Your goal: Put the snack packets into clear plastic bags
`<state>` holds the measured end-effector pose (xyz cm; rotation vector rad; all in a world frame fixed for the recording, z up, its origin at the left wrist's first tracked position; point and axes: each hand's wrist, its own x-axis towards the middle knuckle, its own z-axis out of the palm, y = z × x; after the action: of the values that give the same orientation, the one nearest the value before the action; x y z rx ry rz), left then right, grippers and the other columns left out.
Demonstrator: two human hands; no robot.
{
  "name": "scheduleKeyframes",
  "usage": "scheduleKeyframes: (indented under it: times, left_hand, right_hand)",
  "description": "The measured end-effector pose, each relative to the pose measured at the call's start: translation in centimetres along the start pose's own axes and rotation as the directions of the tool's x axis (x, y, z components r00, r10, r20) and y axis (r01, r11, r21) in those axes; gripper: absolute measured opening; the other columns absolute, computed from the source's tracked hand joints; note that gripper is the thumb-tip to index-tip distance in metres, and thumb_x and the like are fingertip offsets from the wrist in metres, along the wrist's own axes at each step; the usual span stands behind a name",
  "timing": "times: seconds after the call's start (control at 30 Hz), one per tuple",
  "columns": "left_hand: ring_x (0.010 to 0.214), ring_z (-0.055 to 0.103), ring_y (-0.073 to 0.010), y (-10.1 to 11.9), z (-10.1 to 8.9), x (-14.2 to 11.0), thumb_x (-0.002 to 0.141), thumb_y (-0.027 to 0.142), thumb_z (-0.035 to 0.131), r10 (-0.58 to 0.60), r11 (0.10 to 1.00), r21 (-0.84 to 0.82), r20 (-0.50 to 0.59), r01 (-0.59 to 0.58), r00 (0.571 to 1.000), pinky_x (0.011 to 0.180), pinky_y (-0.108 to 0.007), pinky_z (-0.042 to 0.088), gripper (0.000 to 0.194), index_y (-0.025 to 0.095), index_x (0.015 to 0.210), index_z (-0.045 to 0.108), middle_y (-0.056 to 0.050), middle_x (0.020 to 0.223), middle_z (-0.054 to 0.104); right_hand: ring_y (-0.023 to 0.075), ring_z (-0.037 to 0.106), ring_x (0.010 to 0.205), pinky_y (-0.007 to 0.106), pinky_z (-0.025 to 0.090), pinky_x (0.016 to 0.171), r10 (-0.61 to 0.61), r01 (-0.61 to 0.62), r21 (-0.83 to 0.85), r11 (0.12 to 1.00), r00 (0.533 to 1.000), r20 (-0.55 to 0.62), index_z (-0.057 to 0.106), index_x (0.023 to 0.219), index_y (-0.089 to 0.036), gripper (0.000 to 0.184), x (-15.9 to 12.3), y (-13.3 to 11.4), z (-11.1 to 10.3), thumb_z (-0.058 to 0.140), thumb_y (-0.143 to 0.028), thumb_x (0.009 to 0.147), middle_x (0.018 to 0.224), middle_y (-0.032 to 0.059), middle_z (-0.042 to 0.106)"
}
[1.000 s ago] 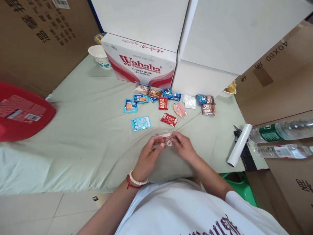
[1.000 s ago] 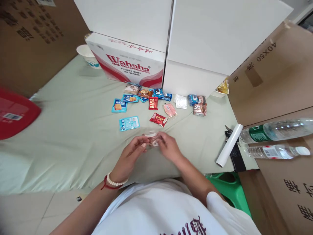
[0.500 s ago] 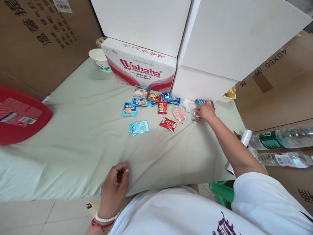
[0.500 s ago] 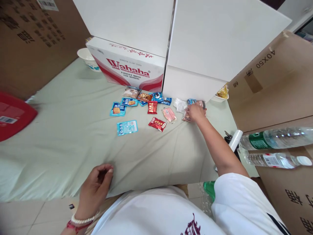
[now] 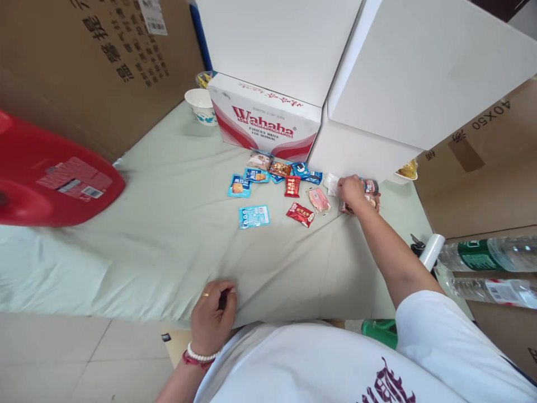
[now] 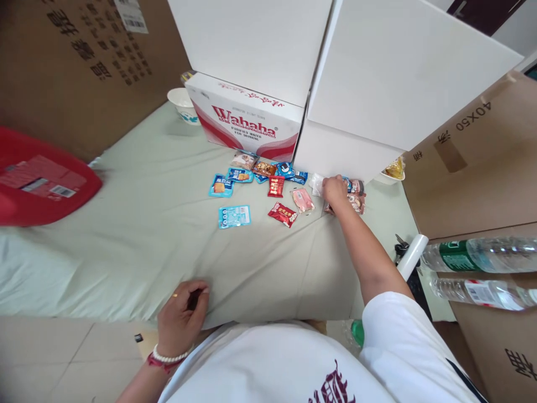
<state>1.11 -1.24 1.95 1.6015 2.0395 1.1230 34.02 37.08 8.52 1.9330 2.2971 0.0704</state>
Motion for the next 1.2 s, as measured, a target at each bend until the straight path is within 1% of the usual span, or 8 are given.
scheduleKeyframes:
  times: [0.23,0.43,0.57,0.63,0.7,0.8,1.0,1.2]
  left_hand:
    - [0.081,0.066,-0.0197,-0.1,0.1,-0.1,0.089,0.027,0.052,-0.032,0.999,-0.005,0.000,0.032,0.999,0.078,-0.032,0.052,0.012,0.022,0.089,0.064,-0.005,0.086,0.069]
    - [0.081,0.065,-0.0199,0.1,-0.2,0.0,0.089,0.028,0.052,-0.024,0.999,-0.045,0.042,0.026,0.999,0.077,-0.032,0.053,0.013,0.022,0.089,0.064,-0.005,0.085,0.069]
    - [0.077,0.063,-0.0179,-0.1,-0.5,-0.4,0.091,0.032,0.053,-0.136,0.983,-0.112,0.079,0.144,0.988,0.073,-0.030,0.051,0.015,0.021,0.092,0.065,-0.003,0.085,0.068]
    - [0.075,0.062,-0.0168,0.2,-0.5,-0.2,0.091,0.034,0.055,-0.189,0.962,-0.182,0.096,0.204,0.977,0.070,-0.029,0.050,0.017,0.021,0.095,0.065,-0.002,0.085,0.067]
    - [0.075,0.062,-0.0161,1.3,-0.3,0.5,0.091,0.037,0.057,-0.212,0.931,-0.273,0.143,0.244,0.967,0.067,-0.027,0.050,0.018,0.022,0.095,0.065,-0.002,0.087,0.067]
    - [0.081,0.064,-0.0163,4.2,0.8,2.8,0.090,0.042,0.058,-0.196,0.861,-0.416,0.258,0.292,0.946,0.065,-0.025,0.050,0.022,0.021,0.090,0.065,-0.003,0.090,0.067]
    - [0.088,0.062,-0.0188,8.6,5.0,7.7,0.080,0.053,0.068,-0.155,0.651,-0.636,0.422,0.414,0.893,0.054,-0.022,0.049,0.038,0.019,0.096,0.062,-0.005,0.093,0.064]
    - [0.064,0.055,-0.0120,7.6,6.1,7.4,0.082,0.048,0.071,-0.172,0.562,-0.703,0.416,0.436,0.893,0.060,-0.024,0.046,0.032,0.017,0.083,0.063,0.002,0.069,0.061]
  right_hand:
    - [0.0337,0.054,0.117,0.039,0.042,0.091,0.025,-0.028,0.049,0.998,0.998,0.060,0.075,0.110,-0.015,0.032,0.0,-0.9,-0.8,0.059,-0.037,0.092,0.107,0.0171,0.073]
    - [0.0313,0.063,0.110,0.039,0.043,0.093,0.002,-0.007,0.167,0.986,0.999,0.035,0.077,0.098,-0.009,0.020,0.5,-1.9,-1.4,0.061,-0.016,0.089,0.110,0.0233,0.073]
    - [0.0180,0.066,0.089,0.029,0.047,0.082,-0.002,0.008,0.350,0.937,1.000,-0.019,0.076,0.104,-0.010,0.031,-0.5,-1.1,-3.2,0.049,-0.023,0.096,0.099,0.0124,0.074]
    - [0.0150,0.063,0.078,0.028,0.049,0.075,0.027,0.011,0.622,0.783,0.998,-0.051,0.074,0.102,-0.013,0.028,-2.2,-1.4,-3.6,0.056,-0.032,0.092,0.091,0.0070,0.073]
    - [0.0144,0.061,0.072,0.029,0.051,0.073,0.047,0.025,0.883,0.469,0.997,-0.054,0.073,0.095,-0.015,0.028,-4.8,-2.7,-3.2,0.069,-0.040,0.082,0.084,0.0034,0.070]
    - [0.0156,0.062,0.074,0.033,0.053,0.077,-0.022,0.049,0.991,0.128,0.999,-0.047,0.070,0.088,-0.020,0.031,-10.1,-6.5,-1.8,0.079,-0.045,0.073,0.083,0.0012,0.069]
    - [0.0194,0.062,0.089,0.033,0.049,0.086,-0.241,0.160,0.980,0.120,0.962,-0.127,0.073,0.090,-0.023,0.020,-19.5,-13.2,0.7,0.073,-0.042,0.085,0.092,0.0025,0.068]
    - [0.0166,0.058,0.080,0.028,0.047,0.079,-0.193,-0.056,0.994,-0.094,0.981,0.037,0.071,0.090,-0.024,0.022,-21.0,-13.3,1.3,0.078,-0.044,0.084,0.084,-0.0006,0.068]
